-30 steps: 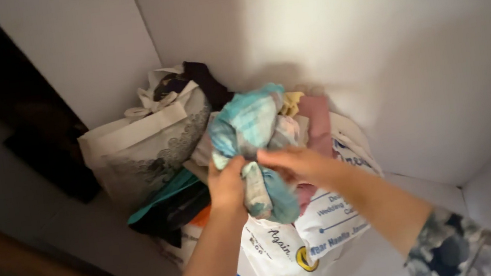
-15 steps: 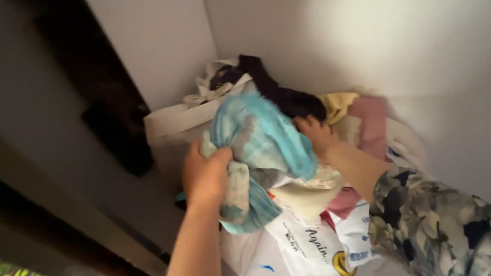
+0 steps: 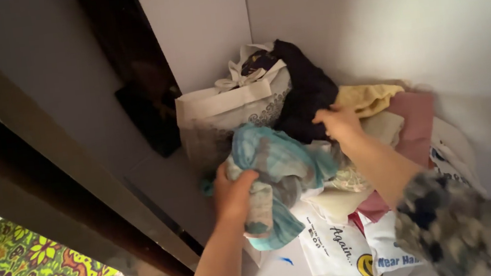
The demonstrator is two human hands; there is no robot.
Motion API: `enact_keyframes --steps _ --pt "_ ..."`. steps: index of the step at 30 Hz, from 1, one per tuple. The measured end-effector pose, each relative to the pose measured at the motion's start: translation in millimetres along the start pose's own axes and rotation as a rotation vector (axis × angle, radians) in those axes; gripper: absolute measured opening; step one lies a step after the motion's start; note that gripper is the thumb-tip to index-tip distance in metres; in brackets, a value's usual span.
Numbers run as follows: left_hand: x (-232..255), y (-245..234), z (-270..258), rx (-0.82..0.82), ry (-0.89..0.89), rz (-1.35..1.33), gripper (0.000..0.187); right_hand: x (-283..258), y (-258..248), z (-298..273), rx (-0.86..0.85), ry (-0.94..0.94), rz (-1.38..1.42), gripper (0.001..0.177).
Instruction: The person is emptying various items including clothes and bags from a sliding-door wardrobe and placing them on the floor.
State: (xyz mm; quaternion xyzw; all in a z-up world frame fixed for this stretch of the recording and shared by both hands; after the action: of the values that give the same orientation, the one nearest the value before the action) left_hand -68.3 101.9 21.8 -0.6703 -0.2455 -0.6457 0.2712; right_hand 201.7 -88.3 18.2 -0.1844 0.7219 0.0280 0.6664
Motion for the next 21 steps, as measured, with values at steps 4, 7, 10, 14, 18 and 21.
enact_keyframes --steps 4,7,10,14,18,21 --pt "-24.1 20.9 11.9 -0.023 0.120 -0.019 0.074 -19.5 -6.6 -46.2 -0.072 -0.121 0.164 0.022" --pt "-21.6 37.1 3.2 -0.084 0.043 -0.088 0.075 -39.9 -7.2 -102.8 -0.207 -0.125 0.299 0.021" --pt "-10.2 50.2 -17.7 -0.152 -0.308 -0.247 0.078 2.4 -8.2 -103.9 -0.406 0.123 0.454 0.025" --pt "-10.5 51.6 -51.4 -0.293 -0.300 -0.021 0.091 52.2 -10.9 -112.7 -0.507 0.248 0.385 0.016" --pt "-28.2 48.4 -73.7 -0.431 -0.192 0.330 0.085 60.5 -3.7 -148.4 -0.448 0.368 0.093 0.014" --pt "-62.6 40.2 -92.2 -0.474 -0.278 0.602 0.074 105.4 4.5 -157.3 -0.456 0.425 -0.182 0.011"
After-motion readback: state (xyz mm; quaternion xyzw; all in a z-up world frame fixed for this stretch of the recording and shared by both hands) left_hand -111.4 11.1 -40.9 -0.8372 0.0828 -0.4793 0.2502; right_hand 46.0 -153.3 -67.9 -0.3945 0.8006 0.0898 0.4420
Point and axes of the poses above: each hand's wrist, its own z-axis towards the middle knuckle, its own y-axis out of the palm, x = y × z, the point moved 3 cm from there along z, towards the middle knuckle, and after that the axes turned 7 degrees about -x, right-handed, at the moved point
